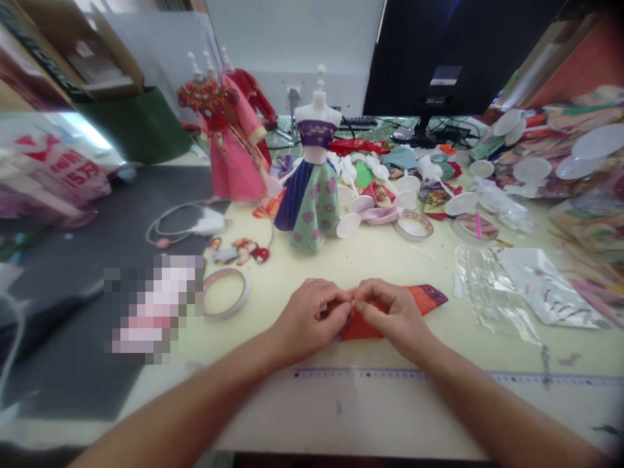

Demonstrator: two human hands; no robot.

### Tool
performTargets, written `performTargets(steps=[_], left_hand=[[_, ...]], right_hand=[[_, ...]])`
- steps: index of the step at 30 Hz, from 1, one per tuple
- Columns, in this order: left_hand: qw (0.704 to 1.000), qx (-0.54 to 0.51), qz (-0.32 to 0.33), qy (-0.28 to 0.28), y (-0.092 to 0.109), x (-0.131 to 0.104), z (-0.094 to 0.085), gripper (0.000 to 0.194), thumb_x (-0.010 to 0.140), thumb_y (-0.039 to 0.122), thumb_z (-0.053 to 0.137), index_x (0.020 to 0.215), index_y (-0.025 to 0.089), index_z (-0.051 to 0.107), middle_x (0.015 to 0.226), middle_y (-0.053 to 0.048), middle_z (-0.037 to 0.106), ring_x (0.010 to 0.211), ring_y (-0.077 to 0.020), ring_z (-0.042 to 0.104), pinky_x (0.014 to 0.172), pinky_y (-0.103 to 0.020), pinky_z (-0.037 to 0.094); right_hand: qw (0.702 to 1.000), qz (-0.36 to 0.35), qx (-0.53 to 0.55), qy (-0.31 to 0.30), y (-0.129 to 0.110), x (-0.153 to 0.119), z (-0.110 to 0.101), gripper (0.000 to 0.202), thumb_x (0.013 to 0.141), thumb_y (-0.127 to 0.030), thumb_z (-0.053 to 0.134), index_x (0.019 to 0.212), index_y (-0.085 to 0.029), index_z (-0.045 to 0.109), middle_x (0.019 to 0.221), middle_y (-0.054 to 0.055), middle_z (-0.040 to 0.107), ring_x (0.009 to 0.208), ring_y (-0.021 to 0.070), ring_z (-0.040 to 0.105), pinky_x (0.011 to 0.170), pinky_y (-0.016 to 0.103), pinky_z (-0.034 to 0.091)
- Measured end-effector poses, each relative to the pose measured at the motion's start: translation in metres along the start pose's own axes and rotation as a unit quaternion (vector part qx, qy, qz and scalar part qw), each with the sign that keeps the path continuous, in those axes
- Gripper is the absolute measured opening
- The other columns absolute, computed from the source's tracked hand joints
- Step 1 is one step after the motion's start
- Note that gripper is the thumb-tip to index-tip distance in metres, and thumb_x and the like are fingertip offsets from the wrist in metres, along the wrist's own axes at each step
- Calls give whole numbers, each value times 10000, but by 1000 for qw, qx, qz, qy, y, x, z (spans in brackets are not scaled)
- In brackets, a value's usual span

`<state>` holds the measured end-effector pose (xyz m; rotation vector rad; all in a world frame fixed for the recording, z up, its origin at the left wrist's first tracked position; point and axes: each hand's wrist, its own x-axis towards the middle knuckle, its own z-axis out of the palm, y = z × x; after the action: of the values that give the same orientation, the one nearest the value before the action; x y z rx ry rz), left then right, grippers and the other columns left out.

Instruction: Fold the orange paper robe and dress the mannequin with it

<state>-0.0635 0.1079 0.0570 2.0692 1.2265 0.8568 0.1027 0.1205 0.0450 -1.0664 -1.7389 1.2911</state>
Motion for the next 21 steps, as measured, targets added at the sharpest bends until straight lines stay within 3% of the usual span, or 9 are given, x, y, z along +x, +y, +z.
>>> performTargets(steps=[8,12,21], left_hand=[[987,124,99,28,-5,-3,4,154,744,121,454,621,168,533,533,23,495,566,-110,411,765,-322,388],[988,109,95,46,-4,-4,6,154,718,107,455,584,168,502,526,23,471,559,-109,405,723,-306,393],[1000,-4,-12,17,-3,-1,4,165,725,104,470,580,171,512,536,32,530,569,-105,471,672,-281,398]], right_hand=[[981,-121,-151,33,0,-3,6,105,682,-96,457,620,-180,448,606,-16,476,579,114,424,553,241,347],[991,-79,-108,5,-2,-1,6,99,680,-106,450,612,-178,453,590,-23,468,575,110,428,540,229,345],[1000,13,0,-9,-1,2,2,108,723,-213,493,625,-171,511,608,-16,511,593,117,455,547,232,367]])
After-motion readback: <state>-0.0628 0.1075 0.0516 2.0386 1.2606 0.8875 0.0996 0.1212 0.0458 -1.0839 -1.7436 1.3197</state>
